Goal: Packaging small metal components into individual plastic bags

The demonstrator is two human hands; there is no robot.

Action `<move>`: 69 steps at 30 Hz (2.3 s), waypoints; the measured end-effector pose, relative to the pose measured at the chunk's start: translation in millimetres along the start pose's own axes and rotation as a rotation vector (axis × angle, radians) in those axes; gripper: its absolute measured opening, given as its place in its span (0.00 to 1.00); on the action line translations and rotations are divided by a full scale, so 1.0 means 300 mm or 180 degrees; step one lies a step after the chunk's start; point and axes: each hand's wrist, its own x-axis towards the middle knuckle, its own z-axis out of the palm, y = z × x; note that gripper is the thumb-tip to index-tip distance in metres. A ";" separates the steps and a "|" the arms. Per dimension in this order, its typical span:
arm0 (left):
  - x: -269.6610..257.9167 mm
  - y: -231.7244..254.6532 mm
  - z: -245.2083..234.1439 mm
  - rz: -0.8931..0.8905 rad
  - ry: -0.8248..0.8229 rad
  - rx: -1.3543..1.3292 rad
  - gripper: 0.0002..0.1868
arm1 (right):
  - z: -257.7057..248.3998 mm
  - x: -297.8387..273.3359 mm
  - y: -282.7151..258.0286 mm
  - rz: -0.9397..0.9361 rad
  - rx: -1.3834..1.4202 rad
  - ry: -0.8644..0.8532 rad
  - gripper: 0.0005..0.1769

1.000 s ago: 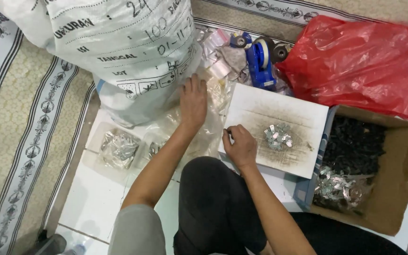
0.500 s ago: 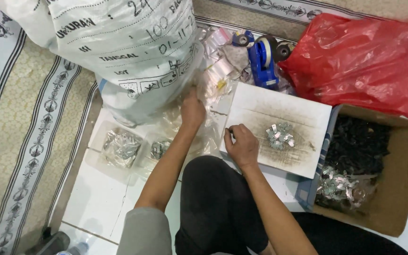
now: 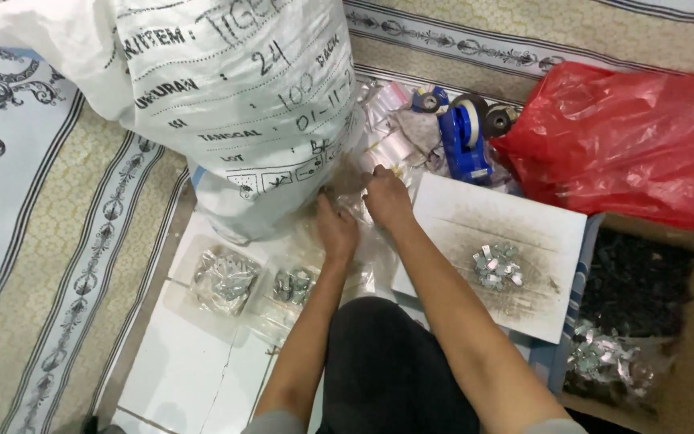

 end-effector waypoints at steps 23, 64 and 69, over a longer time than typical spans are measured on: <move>-0.007 0.003 0.003 -0.0144 -0.0348 0.0243 0.29 | 0.058 0.041 0.129 0.1478 0.2839 0.0393 0.14; -1.149 0.320 -0.107 0.0563 -0.1879 -0.1743 0.14 | -0.309 -1.511 -0.002 0.0970 0.2626 0.2344 0.12; -1.165 0.326 -0.117 0.0563 -0.1836 -0.1709 0.13 | -0.300 -1.534 0.000 0.1014 0.2511 0.2450 0.06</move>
